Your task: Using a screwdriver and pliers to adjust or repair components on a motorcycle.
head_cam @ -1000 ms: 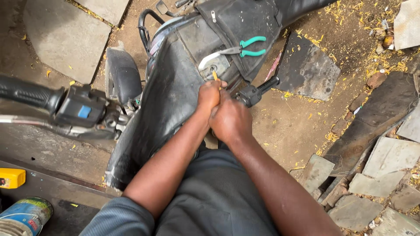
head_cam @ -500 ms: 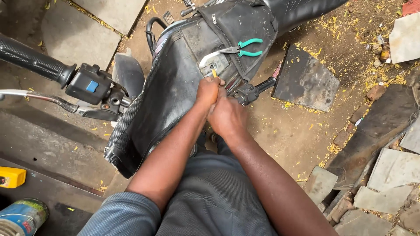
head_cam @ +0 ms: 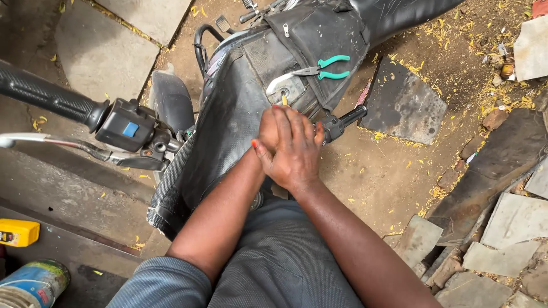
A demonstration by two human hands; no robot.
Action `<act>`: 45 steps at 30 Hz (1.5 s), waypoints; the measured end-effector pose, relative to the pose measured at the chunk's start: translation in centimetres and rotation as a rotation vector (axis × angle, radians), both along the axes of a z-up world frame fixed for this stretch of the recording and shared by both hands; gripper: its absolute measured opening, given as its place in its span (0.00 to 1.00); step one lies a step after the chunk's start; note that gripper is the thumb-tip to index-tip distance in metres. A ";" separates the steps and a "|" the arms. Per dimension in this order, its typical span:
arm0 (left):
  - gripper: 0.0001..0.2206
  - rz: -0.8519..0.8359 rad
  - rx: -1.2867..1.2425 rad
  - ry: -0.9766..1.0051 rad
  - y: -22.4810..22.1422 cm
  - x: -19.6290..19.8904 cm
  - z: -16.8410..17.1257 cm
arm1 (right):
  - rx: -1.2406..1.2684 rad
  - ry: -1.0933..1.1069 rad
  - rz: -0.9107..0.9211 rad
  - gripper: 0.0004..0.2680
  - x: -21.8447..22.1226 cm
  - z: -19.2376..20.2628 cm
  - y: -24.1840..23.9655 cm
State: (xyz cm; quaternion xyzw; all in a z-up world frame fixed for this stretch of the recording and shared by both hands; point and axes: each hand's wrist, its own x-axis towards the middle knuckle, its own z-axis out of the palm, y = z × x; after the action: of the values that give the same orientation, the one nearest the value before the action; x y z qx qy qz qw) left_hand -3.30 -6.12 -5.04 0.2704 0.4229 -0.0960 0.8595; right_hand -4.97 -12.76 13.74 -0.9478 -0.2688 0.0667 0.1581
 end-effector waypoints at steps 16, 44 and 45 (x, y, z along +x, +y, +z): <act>0.13 -0.037 0.318 -0.011 -2.1 -0.7 0.6 | -0.037 0.277 -0.072 0.22 -2.1 1.5 -3.1; 0.09 -0.416 0.282 -0.153 -5.2 -9.0 3.9 | 0.123 0.591 -0.058 0.17 -4.3 -0.1 -11.3; 0.09 -0.401 0.288 -0.157 -4.7 -10.5 6.1 | 0.122 0.585 -0.042 0.17 -5.1 -0.5 -12.3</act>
State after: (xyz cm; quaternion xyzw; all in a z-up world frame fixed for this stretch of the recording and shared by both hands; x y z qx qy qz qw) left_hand -13.81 -10.82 1.01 0.4751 0.3021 -0.1818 0.8062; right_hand -10.08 -25.03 13.24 -0.8825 -0.1957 0.3172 0.2869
